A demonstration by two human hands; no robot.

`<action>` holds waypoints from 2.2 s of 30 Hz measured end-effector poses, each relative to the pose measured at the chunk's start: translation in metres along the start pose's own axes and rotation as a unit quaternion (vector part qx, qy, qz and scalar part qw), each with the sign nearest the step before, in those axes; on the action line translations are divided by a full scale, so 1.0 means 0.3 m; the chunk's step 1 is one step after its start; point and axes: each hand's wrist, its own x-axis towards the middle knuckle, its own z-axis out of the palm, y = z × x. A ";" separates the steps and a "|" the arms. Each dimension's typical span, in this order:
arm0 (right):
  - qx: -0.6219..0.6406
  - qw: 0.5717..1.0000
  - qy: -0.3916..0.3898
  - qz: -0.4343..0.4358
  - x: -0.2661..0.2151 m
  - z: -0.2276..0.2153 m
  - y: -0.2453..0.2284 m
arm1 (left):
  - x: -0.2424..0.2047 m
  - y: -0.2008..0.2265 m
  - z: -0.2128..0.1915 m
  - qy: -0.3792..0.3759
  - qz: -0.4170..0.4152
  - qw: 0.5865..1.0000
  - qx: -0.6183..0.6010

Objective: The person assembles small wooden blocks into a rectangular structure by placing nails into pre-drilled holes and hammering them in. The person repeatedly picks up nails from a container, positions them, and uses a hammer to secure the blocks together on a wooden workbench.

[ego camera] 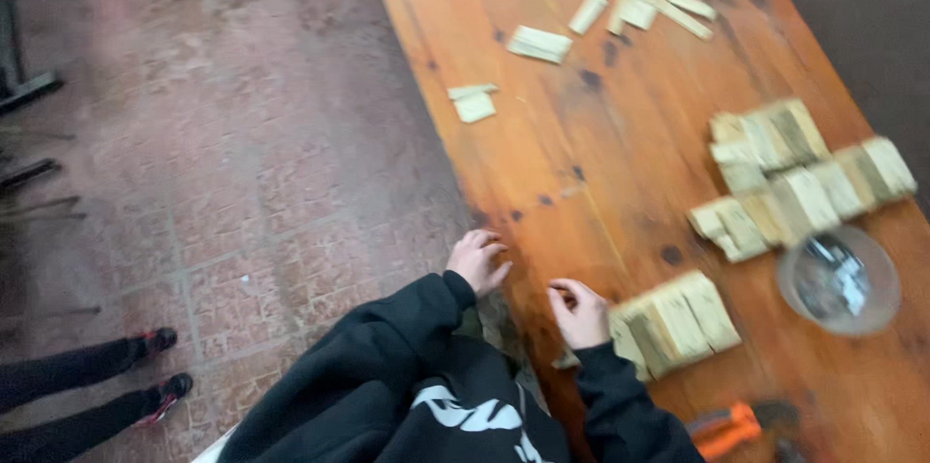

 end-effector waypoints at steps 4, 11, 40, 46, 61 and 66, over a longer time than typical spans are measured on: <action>-0.014 0.998 -0.013 0.058 0.155 0.078 -0.029 | 0.089 -0.155 -0.073 -0.014 -0.096 0.991 -0.093; 0.095 0.985 0.012 0.145 0.641 0.349 0.063 | 0.415 -0.472 -0.174 -0.029 -0.279 0.915 -0.290; 0.022 0.927 0.304 0.219 0.491 0.420 -0.025 | 0.537 -0.273 0.193 -0.383 -0.324 0.697 -0.512; 0.023 0.822 0.489 0.291 -0.041 0.358 0.018 | 0.290 0.004 0.281 -0.535 -0.155 0.669 -0.492; 0.147 0.718 0.580 0.355 -0.462 0.280 0.021 | 0.002 0.320 0.375 -0.584 -0.096 0.682 -0.430; -0.074 0.809 0.483 0.326 -0.519 0.219 0.084 | -0.012 0.330 0.444 -0.579 -0.050 0.720 -0.380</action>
